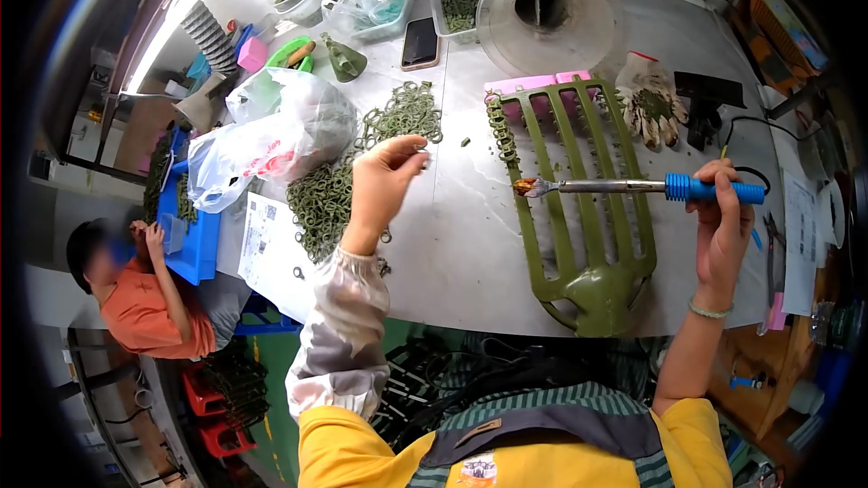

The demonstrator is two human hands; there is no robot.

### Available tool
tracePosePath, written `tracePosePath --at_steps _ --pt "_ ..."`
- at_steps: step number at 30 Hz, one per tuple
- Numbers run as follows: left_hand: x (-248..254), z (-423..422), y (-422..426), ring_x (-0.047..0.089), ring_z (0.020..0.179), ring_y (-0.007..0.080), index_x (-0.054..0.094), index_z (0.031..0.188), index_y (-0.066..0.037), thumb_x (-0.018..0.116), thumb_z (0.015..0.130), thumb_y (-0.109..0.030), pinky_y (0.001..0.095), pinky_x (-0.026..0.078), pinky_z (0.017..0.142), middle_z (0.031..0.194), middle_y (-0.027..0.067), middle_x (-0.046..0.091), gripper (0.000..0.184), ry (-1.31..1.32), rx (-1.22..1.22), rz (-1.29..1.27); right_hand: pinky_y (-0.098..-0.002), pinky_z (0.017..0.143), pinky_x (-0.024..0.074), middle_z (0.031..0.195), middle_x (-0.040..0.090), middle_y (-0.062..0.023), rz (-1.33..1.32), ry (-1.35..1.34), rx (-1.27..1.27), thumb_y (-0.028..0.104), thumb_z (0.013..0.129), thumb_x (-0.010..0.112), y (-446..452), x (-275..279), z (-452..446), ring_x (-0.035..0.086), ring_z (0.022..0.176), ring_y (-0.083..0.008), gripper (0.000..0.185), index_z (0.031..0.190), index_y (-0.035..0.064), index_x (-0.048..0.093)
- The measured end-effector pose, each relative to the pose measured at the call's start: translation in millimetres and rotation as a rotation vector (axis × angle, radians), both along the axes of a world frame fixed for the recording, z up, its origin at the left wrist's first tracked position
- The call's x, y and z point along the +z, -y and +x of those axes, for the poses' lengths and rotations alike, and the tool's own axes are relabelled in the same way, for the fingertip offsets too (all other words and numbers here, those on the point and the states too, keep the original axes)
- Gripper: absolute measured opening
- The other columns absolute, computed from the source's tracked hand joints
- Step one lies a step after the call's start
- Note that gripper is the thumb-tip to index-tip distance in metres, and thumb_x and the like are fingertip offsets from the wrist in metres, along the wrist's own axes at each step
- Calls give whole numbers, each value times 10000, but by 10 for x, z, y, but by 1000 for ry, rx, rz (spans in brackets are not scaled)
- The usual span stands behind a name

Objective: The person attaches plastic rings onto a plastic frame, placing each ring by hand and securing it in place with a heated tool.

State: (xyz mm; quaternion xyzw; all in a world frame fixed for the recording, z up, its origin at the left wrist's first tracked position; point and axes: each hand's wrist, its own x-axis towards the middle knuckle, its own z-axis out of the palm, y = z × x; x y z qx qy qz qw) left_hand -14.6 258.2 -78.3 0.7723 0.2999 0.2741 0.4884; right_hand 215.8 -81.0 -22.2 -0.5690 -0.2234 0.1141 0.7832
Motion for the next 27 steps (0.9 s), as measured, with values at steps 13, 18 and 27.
tracePosePath --at_steps 13,18,27 --pt "247 595 770 628 770 196 720 889 -106 777 764 -111 323 511 669 810 -2 715 138 47 -209 717 -278 662 507 953 605 -31 53 -58 36 164 964 609 -121 -230 39 594 771 -119 164 902 18 649" --pt "220 613 754 632 771 199 720 887 -113 784 752 -108 326 504 695 800 -7 716 150 45 -213 748 -281 640 495 941 599 -32 70 -28 44 141 959 603 -155 -163 1 588 771 -119 159 872 14 641" --pt "193 522 247 595 838 202 706 1052 -95 733 825 -72 328 490 749 945 44 696 230 -6 -75 387 -257 596 474 925 598 -31 22 -15 40 193 952 621 32 -40 50 571 762 -100 177 870 38 643"
